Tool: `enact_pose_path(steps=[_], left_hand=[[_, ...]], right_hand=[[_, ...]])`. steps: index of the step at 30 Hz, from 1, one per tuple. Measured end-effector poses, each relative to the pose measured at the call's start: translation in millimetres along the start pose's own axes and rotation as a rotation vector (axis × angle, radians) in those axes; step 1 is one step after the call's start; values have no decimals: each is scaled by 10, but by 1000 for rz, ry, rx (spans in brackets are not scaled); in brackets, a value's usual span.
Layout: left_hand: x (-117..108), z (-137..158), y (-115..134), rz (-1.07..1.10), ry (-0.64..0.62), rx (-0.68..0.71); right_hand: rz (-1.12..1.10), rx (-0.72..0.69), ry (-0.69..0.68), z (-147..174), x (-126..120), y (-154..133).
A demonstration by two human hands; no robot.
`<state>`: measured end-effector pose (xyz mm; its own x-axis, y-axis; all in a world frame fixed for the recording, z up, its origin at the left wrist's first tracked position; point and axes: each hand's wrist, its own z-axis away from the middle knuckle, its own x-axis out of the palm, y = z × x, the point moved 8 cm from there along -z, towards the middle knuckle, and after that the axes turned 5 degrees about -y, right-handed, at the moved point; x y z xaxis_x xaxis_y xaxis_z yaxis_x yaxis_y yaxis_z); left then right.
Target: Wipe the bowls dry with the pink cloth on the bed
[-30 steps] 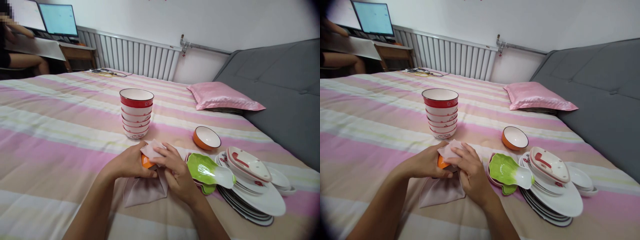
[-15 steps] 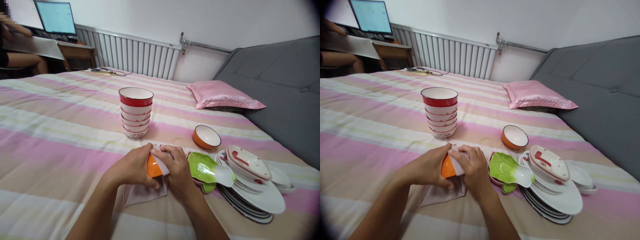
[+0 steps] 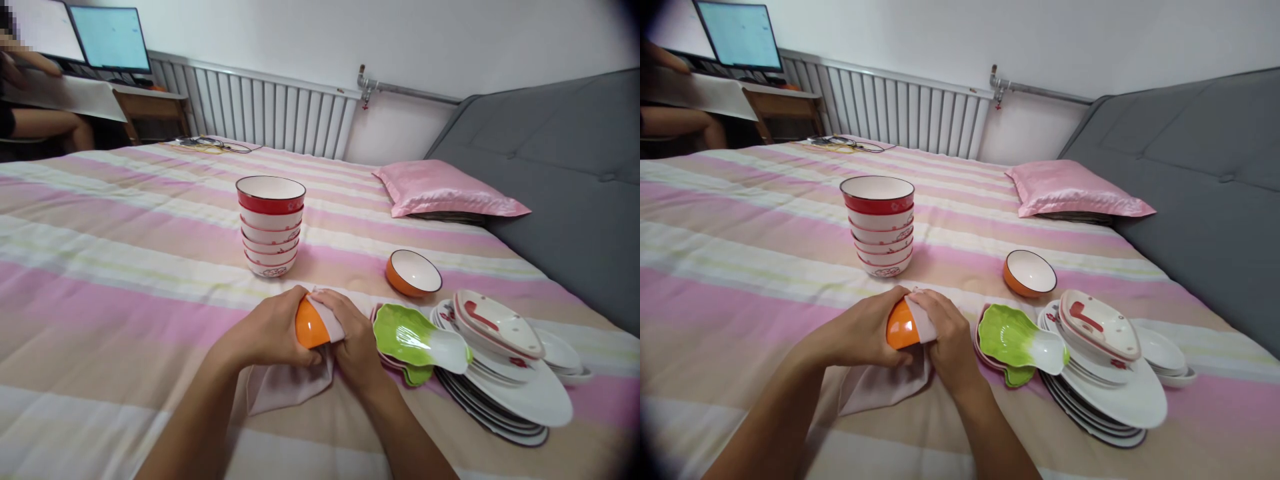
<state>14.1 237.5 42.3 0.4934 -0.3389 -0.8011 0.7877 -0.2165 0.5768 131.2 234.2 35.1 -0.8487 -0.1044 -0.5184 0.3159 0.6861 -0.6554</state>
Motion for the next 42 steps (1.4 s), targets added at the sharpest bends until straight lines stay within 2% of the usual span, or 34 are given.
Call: enact_pose_path(steps=[9, 14, 18, 24, 26, 32, 35, 38, 42], left_hand=[[-52, 8, -130, 92, -19, -16], [-58, 27, -126, 66, -30, -8], [-41, 62, -71, -1, -45, 3], [-17, 65, 62, -22, -35, 64], [-12, 58, 74, -17, -33, 73], [-7, 43, -44, 28, -51, 43], [-34, 35, -115, 51, -54, 32], [-76, 24, -161, 72, -41, 15], [-106, 10, -210, 92, -9, -54]], right_hand=[[-209, 230, -4, 5, 62, 366], [-250, 278, -9, 20, 78, 395], [-191, 208, 16, 29, 38, 271], [62, -73, -27, 22, 28, -78], [121, -122, -60, 20, 49, -143], [100, -6, -142, 3, 40, -127], [74, -1, -160, -7, -5, -158], [84, 7, -97, -29, -102, -181], [177, 62, 150, -20, -316, -211]])
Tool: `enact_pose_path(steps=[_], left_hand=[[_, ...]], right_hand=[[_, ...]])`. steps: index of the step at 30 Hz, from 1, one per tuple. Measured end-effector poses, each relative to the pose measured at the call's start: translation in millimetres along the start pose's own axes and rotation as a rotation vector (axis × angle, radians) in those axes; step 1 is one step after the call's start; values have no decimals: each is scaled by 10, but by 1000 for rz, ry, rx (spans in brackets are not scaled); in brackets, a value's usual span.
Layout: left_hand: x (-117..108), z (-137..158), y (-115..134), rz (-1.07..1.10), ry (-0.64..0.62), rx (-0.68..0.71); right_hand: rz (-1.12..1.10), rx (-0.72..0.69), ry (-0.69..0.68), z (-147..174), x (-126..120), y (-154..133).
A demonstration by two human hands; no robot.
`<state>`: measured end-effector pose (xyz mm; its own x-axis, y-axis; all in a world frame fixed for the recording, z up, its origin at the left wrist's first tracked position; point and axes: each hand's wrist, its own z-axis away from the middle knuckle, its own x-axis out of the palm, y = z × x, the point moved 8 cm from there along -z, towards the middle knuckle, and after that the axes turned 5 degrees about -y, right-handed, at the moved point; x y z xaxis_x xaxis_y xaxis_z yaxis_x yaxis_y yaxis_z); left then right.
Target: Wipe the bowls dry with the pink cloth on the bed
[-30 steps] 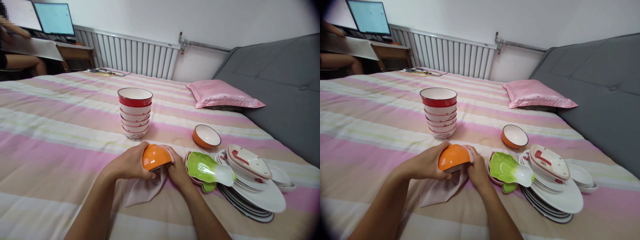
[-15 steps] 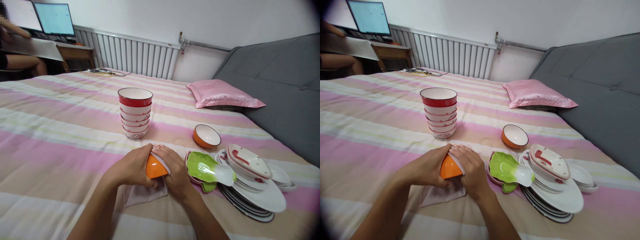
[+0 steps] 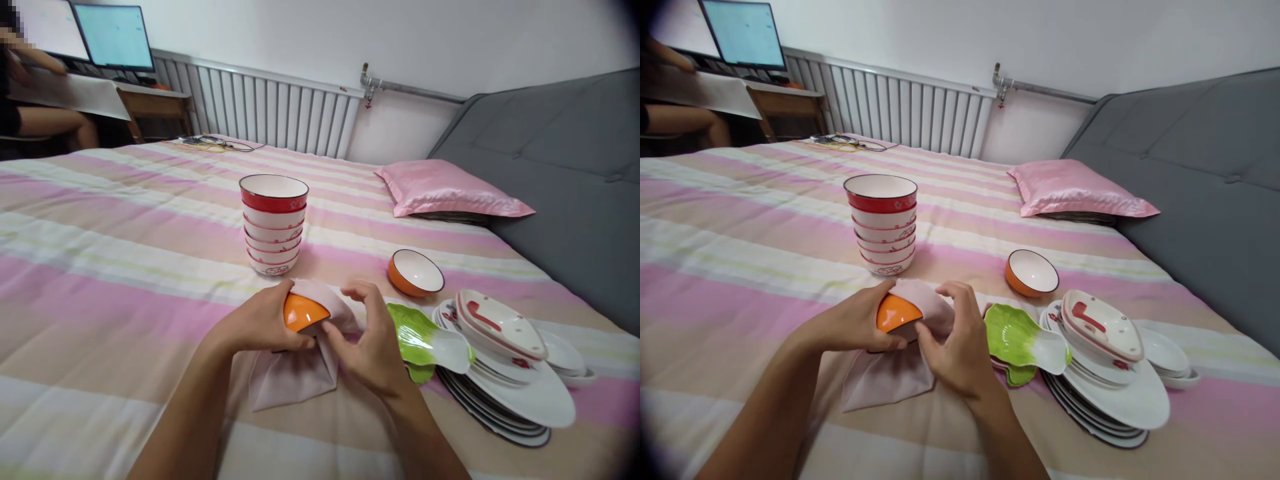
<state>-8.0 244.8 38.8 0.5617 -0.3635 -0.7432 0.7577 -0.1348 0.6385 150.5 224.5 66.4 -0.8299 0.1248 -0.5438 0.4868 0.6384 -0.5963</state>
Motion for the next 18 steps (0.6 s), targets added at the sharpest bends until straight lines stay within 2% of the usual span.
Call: enact_pose_path(steps=[2, 4, 7, 10, 18], left_hand=[[-20, -7, -11, 1, 44, -30], [-36, -12, -18, -5, 91, -55], [-33, -22, -23, -22, 120, -84], [-31, -30, -21, -31, 127, -102], [-39, -13, -27, -26, 106, -160]], right_hand=[[66, 70, 122, 26, -94, 15], [88, 141, 134, 49, -95, 41], [57, 265, 8, 72, 32, 121], [116, 376, -98, 107, 139, 189], [389, 411, -231, 186, 345, 190]])
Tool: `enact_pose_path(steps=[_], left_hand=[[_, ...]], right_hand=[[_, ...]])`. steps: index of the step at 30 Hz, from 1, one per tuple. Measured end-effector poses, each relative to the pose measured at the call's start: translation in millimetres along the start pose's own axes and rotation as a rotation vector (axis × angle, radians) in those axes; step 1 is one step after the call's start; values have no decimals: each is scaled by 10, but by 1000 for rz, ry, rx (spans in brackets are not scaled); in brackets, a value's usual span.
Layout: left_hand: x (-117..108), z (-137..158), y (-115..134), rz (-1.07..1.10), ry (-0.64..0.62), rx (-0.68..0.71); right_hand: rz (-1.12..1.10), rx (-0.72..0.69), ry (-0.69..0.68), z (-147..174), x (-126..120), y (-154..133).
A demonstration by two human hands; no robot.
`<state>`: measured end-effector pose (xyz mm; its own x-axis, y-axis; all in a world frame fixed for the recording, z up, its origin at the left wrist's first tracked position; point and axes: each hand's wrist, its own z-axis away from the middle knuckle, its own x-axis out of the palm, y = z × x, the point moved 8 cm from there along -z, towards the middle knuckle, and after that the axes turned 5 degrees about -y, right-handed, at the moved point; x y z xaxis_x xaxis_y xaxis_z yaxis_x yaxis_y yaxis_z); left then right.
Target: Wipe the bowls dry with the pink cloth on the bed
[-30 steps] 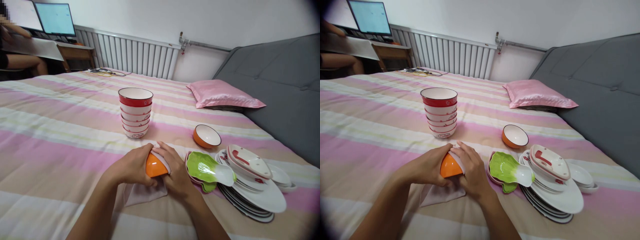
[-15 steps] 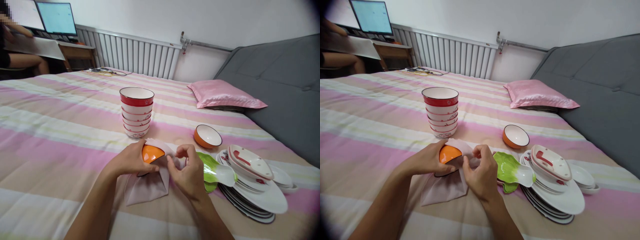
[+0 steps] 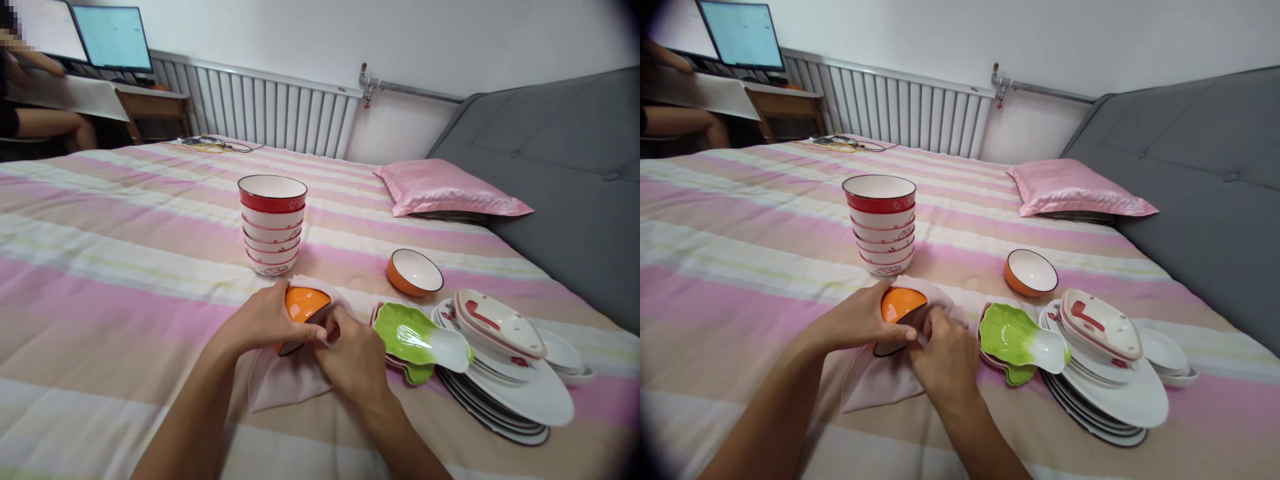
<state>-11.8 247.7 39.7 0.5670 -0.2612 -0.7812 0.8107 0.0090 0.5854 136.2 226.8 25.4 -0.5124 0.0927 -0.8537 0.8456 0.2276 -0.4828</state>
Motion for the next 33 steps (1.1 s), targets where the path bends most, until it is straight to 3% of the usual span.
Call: enact_pose_path(steps=[5, 10, 15, 19, 25, 30, 33], left_hand=[[-20, 22, 23, 6, 2, -11], [-14, 23, 73, 72, -19, 69], [3, -10, -60, 92, -26, 38], [37, -28, -96, 117, -54, 73], [65, 7, -76, 158, -115, 133], [61, 48, -34, 124, -138, 211], [70, 61, -6, 77, -147, 245]], right_hand=[[-39, -35, -45, -12, 82, 1], [-283, -38, -32, -49, -63, 31], [-486, -46, -51, -22, -194, -15], [-548, -149, -71, 32, -269, -136], [-369, -420, -61, 91, -377, -344], [-347, -563, 55, 116, -413, -370], [-408, -556, 114, 85, -376, -299]])
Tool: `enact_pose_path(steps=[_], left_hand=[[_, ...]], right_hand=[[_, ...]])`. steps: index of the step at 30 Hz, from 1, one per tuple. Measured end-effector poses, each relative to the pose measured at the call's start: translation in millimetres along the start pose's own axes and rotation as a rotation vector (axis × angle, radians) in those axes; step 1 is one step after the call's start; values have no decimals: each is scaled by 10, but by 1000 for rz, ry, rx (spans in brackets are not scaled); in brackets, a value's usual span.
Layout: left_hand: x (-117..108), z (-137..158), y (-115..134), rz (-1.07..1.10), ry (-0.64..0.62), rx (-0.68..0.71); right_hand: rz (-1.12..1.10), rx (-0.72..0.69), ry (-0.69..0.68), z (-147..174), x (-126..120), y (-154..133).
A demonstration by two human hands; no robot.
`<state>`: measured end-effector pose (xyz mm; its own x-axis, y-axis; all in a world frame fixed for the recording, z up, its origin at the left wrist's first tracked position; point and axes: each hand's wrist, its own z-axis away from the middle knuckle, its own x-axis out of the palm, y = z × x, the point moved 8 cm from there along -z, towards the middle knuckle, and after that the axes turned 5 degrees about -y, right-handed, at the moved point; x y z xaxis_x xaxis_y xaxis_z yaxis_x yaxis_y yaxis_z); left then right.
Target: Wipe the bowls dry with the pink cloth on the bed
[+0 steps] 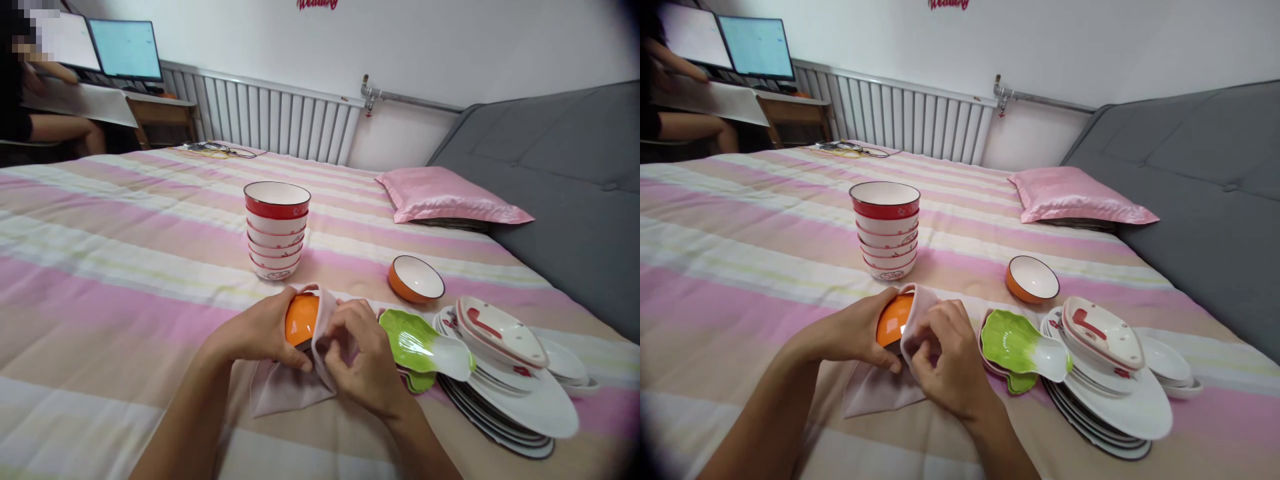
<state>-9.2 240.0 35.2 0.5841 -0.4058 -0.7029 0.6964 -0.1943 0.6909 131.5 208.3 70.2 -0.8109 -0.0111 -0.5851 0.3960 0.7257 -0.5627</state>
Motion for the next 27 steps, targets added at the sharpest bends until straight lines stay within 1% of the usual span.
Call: enact_pose_path(steps=[3, 5, 6, 8, 11, 16, 20, 22, 27], left_hand=[[2, 1, 15, -20, 0, -1], [4, 4, 50, -22, 3, 14], [7, 7, 76, -22, 2, 26], [22, 14, 131, -22, -2, 42], [55, 23, 183, -17, -13, 34], [88, 31, 230, 8, -21, 56], [118, 30, 199, 8, -56, 28], [117, 28, 197, 0, -53, 32], [95, 20, 171, 1, -29, 14]], right_hand=[[-43, 67, 79, 11, -15, 124], [-56, 119, 102, 17, -12, 190], [-52, 145, 94, 19, 3, 213], [-34, 174, 33, 20, 73, 230], [-2, 145, -59, 23, 177, 185], [25, 63, -71, 19, 194, 118], [12, -37, -86, 9, 193, 79], [-10, -36, -95, 5, 198, 96], [-88, 60, -99, -6, 209, 214]])
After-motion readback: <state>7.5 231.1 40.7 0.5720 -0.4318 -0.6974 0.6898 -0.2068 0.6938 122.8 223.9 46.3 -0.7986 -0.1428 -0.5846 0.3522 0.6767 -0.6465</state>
